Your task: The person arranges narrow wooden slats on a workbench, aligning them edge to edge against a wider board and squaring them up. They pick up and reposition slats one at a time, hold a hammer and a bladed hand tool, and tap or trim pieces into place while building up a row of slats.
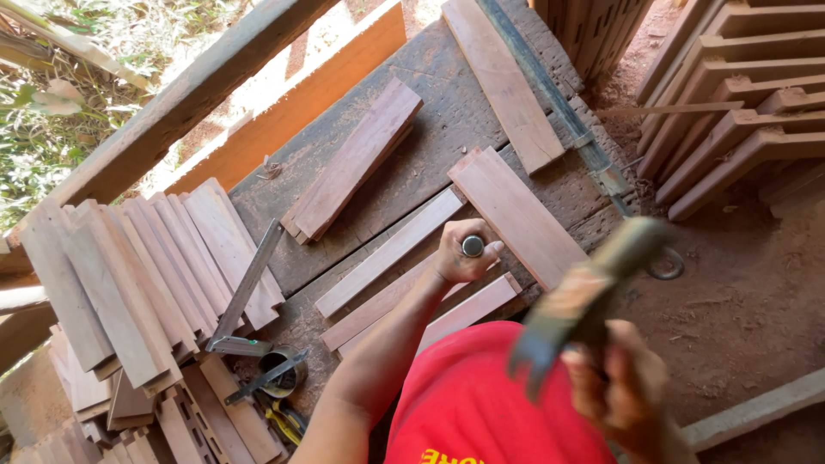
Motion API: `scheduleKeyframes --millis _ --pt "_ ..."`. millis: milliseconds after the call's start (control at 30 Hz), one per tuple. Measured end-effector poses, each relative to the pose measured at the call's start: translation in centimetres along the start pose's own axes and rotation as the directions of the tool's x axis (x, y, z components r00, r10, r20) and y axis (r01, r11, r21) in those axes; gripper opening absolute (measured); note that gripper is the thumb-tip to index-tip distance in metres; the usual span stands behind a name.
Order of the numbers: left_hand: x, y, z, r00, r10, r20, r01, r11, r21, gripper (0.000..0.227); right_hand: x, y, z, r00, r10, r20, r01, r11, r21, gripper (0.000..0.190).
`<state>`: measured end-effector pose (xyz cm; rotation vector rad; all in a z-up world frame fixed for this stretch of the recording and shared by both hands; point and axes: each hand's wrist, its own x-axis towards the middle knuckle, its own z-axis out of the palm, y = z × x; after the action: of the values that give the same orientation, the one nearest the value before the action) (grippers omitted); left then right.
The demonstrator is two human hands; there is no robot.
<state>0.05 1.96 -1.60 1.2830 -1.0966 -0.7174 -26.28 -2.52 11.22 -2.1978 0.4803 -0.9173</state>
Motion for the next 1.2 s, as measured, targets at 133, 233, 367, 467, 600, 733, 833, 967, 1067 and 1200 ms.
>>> scheduleKeyframes --millis 133,233,367,467,600,733,833,967,1067,1200 --pt "0.1 0.7 -0.2 0.997 0.063 0.050 -0.065 0.998 0.028 0.020 0.2 2.0 4.4 0.923 0.214 0.320 -0.118 0.949 -0.293 0.065" --pt "0.1 0.3 -0.3 0.998 0.040 0.043 -0.043 0.996 0.076 0.017 0.5 1.4 4.5 0.891 0.319 0.323 -0.218 0.925 -0.311 0.065" --pt "0.1 2.0 -0.2 1.000 -0.017 0.021 0.016 0.999 0.033 0.007 -3.8 3.8 3.6 0.776 0.594 0.211 -0.544 0.801 -0.251 0.069" --pt "0.4 1.2 -0.5 0.991 -0.052 -0.125 0.049 0.999 -0.024 0.015 -6.1 6.6 2.3 0.541 0.837 0.084 -0.792 0.540 -0.287 0.066" --pt "2.0 2.8 -1.9 0.982 -0.015 -0.189 0.007 0.999 -0.041 0.013 -8.3 12.3 1.2 0.277 0.956 0.097 -0.882 0.293 -0.369 0.066" --pt "3.0 5.0 -3.6 0.920 0.152 -0.360 -0.196 0.977 -0.088 0.025 -8.2 18.3 2.4 0.490 0.872 0.007 -0.839 0.474 -0.268 0.056" --pt "2.6 6.1 -5.1 0.889 0.193 -0.415 -0.252 0.964 -0.091 0.027 -5.2 21.8 3.5 0.672 0.736 0.080 -0.702 0.667 -0.250 0.053" --pt "1.3 7.7 -6.4 0.864 0.208 -0.459 -0.262 0.963 -0.057 0.028 -1.2 23.9 5.3 0.615 0.766 0.186 -0.715 0.642 -0.279 0.054" --pt "-0.3 7.3 -7.2 0.825 0.213 -0.523 -0.260 0.966 -0.017 0.028 -0.9 25.2 5.6 0.530 0.835 0.151 -0.758 0.545 -0.358 0.053" --pt "-0.3 10.2 -7.5 0.771 0.230 -0.594 -0.275 0.961 0.015 0.029 -4.1 27.8 6.3 0.719 0.689 0.088 -0.626 0.698 -0.347 0.050"
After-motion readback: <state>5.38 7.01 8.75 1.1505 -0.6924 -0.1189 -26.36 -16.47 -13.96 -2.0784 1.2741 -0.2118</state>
